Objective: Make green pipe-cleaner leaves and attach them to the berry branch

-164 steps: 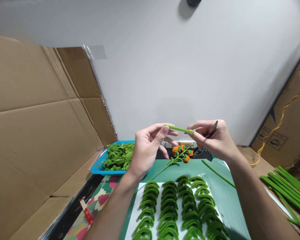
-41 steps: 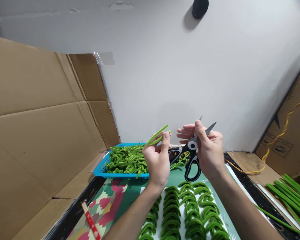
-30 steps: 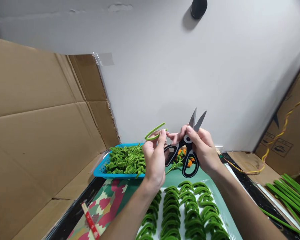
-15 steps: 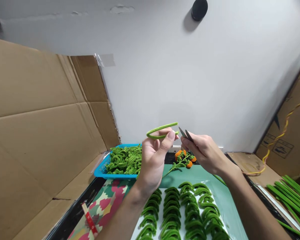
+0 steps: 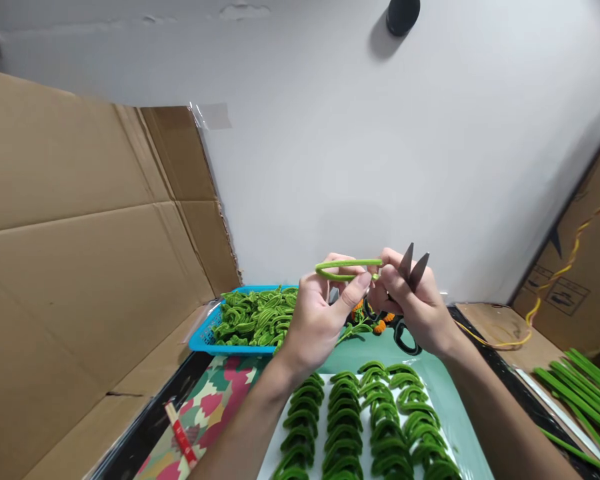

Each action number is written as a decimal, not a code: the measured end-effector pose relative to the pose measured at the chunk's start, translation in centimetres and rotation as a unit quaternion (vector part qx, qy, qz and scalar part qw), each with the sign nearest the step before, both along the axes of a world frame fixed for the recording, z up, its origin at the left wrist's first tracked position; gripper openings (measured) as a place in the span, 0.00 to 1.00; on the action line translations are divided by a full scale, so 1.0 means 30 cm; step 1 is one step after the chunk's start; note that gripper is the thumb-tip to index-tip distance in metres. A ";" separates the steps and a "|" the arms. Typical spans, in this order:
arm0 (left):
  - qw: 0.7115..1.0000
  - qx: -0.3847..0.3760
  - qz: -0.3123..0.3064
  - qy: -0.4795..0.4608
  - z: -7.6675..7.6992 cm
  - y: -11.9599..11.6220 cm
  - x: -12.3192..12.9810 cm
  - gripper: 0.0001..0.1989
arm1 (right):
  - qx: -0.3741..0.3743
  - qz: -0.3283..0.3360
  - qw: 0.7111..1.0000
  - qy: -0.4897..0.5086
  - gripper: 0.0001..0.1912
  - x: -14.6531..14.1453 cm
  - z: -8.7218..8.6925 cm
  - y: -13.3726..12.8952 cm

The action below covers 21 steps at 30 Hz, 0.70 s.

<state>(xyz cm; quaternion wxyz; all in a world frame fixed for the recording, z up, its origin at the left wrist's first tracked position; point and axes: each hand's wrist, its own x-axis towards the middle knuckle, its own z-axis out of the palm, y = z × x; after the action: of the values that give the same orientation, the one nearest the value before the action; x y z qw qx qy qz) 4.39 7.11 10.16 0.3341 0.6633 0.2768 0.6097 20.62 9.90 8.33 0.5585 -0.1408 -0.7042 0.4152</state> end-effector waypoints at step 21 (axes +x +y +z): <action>0.992 -0.098 0.065 -0.054 -0.041 0.068 -0.020 0.12 | -0.089 -0.263 0.775 -0.568 0.08 0.301 -0.158 0.261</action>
<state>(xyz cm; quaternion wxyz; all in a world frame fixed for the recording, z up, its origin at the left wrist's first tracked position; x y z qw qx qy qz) 3.79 9.15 8.92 0.3717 0.5741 0.3589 0.6351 29.64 17.74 3.58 0.1290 -0.5797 -0.7889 0.1578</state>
